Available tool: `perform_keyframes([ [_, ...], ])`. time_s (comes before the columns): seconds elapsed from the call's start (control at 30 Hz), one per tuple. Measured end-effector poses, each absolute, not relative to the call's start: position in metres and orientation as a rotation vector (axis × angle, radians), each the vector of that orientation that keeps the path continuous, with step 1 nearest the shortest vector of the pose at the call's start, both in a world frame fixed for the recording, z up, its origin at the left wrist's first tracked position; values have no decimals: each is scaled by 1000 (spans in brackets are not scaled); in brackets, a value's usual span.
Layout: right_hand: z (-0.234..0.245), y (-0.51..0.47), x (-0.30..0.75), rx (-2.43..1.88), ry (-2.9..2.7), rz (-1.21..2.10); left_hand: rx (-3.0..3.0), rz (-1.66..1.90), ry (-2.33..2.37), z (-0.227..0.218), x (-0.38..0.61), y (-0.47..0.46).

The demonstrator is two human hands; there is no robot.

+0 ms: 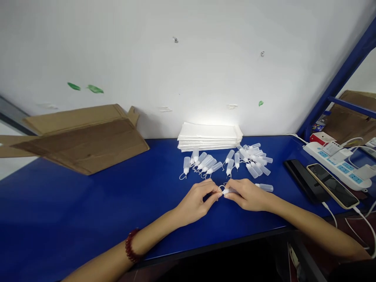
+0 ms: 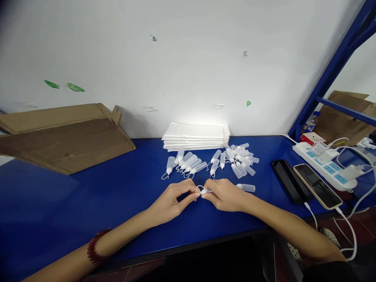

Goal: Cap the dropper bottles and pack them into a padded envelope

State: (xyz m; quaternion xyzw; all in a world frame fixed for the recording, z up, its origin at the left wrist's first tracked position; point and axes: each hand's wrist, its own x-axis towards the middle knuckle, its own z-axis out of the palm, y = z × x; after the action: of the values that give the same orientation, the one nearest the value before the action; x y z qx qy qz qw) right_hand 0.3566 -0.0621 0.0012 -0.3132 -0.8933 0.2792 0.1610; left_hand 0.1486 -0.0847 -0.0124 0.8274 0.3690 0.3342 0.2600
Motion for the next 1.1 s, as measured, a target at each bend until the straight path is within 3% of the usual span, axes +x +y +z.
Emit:
perform_keyframes([
  [0.73,6,-56,367,-753,-2628,782,2135,923,895,-7,142,-82],
  [1.1,0,-42,377,-740,-2720,116,2115,1195,1328,0,107,-63],
])
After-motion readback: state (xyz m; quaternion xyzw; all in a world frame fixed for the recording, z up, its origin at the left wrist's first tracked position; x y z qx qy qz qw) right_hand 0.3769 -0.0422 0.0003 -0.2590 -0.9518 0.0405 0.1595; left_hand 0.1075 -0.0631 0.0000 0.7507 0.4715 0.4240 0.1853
